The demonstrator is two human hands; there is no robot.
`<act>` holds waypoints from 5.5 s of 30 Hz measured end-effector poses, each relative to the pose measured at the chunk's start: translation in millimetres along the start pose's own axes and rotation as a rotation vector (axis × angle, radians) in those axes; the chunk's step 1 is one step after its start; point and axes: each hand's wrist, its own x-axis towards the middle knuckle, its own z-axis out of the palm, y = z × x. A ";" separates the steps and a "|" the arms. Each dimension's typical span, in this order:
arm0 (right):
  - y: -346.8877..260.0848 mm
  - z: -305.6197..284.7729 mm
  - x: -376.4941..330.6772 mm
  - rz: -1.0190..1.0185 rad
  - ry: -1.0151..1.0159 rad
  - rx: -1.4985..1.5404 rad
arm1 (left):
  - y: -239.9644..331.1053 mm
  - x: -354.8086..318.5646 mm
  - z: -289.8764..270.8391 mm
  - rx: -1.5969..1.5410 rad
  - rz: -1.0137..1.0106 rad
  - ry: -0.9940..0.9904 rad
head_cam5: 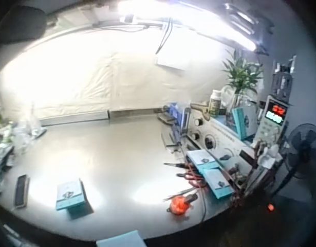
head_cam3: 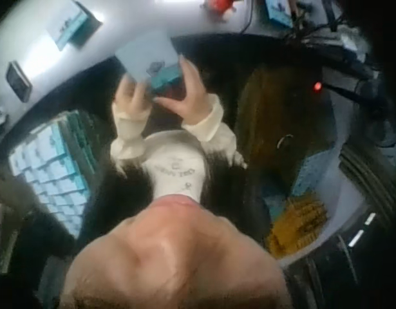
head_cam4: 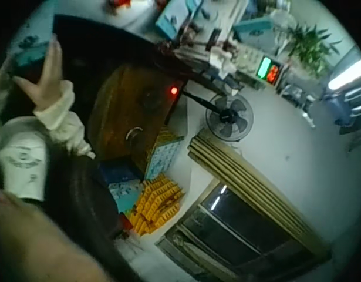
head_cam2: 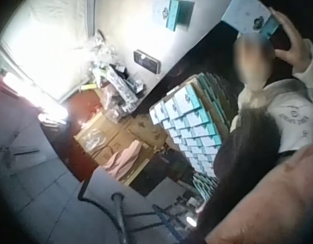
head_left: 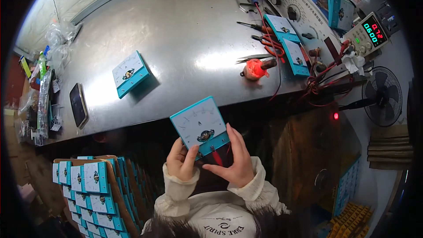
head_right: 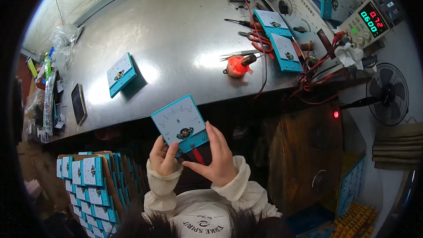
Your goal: Assembling and testing analog ampere meters by soldering wires and connecting to a power supply for calibration.
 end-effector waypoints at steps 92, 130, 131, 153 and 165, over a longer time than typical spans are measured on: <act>-28.4 61.9 -28.7 -0.410 -0.672 -0.200 | 214.0 -251.7 -448.5 2.635 -0.566 0.889; 21.4 43.3 145.4 -0.245 0.378 -0.349 | 128.7 309.3 -206.8 1.521 1.029 0.333; 20.3 42.7 145.0 -0.221 0.409 -0.357 | 130.1 312.8 -204.6 1.371 0.934 0.415; 38.7 57.6 24.9 -0.606 0.332 -0.262 | 69.0 151.1 -117.8 0.890 0.355 0.820; 82.5 9.2 -195.4 -0.180 -0.329 -0.342 | 77.1 137.2 -109.9 0.949 0.219 0.655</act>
